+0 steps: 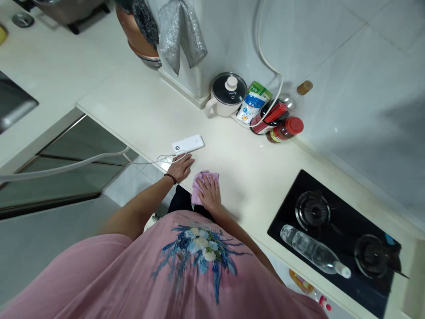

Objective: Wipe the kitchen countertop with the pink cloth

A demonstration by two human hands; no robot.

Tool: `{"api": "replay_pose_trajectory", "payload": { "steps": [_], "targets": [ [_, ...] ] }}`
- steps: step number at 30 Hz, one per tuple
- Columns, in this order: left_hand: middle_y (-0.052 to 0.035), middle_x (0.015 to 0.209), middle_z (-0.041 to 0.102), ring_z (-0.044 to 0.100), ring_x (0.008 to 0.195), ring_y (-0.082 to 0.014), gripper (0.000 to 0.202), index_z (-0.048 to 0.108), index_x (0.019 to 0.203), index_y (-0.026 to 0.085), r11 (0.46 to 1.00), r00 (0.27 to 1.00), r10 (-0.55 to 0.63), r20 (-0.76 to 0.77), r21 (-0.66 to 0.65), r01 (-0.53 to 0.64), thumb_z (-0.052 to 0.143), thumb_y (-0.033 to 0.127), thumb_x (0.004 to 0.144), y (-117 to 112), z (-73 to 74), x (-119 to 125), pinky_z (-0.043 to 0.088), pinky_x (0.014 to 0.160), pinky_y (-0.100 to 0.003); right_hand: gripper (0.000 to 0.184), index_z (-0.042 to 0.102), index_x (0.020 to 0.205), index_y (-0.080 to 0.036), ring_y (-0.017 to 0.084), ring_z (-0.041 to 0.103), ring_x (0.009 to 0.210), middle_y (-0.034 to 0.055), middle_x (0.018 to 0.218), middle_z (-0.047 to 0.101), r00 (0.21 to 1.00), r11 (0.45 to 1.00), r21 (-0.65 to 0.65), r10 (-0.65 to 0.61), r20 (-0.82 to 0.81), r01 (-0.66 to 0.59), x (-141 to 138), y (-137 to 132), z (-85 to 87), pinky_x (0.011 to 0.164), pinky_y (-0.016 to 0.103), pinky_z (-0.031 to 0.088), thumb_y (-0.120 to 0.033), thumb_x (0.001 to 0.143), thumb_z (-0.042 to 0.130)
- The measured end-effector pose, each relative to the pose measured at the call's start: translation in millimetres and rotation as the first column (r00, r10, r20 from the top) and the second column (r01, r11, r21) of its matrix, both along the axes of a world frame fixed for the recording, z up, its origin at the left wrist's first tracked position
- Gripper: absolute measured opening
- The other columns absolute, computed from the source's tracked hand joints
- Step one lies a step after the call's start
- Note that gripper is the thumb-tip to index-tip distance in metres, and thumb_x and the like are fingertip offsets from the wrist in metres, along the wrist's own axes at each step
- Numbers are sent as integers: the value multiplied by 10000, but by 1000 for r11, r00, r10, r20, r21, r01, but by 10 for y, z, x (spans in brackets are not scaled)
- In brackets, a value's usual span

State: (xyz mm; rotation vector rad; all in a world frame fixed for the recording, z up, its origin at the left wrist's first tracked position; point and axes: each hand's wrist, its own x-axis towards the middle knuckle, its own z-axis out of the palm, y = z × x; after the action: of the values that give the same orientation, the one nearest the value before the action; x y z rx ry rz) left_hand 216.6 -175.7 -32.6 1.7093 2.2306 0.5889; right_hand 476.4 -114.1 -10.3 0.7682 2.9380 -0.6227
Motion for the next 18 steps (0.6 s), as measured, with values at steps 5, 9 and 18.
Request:
{"api": "replay_pose_trajectory", "payload": {
  "steps": [5, 9, 18],
  "targets": [
    [-93, 1584, 560, 421, 1531, -327, 525, 638, 1454, 256, 1000, 1000, -5, -3, 3, 5, 478, 276, 955, 1, -27, -20, 306, 1247, -555, 591, 493, 1614, -249, 327, 206, 1633, 109, 1738, 377, 966, 963, 105, -253, 50, 247, 1256, 166, -85, 1304, 584, 178, -380, 1040, 450],
    [-95, 1577, 570, 433, 1522, -346, 532, 637, 1463, 268, 1000, 1000, 17, 7, -6, -17, 486, 278, 953, 2, -22, -5, 302, 1237, -571, 623, 500, 1600, -159, 374, 231, 1620, 198, 1689, 419, 792, 785, 180, -609, 42, 593, 2243, 315, -119, 1256, 675, 241, -387, 1034, 371],
    [-84, 1594, 550, 426, 1517, -360, 525, 644, 1449, 261, 1000, 999, 13, 31, 1, -13, 507, 294, 943, -4, -30, -26, 297, 1246, -585, 676, 569, 1494, -139, 373, 394, 1535, 226, 1631, 456, 501, 508, 7, -845, -187, 861, 2568, 227, 52, 1238, 651, 342, -571, 984, 465]
  ]
}}
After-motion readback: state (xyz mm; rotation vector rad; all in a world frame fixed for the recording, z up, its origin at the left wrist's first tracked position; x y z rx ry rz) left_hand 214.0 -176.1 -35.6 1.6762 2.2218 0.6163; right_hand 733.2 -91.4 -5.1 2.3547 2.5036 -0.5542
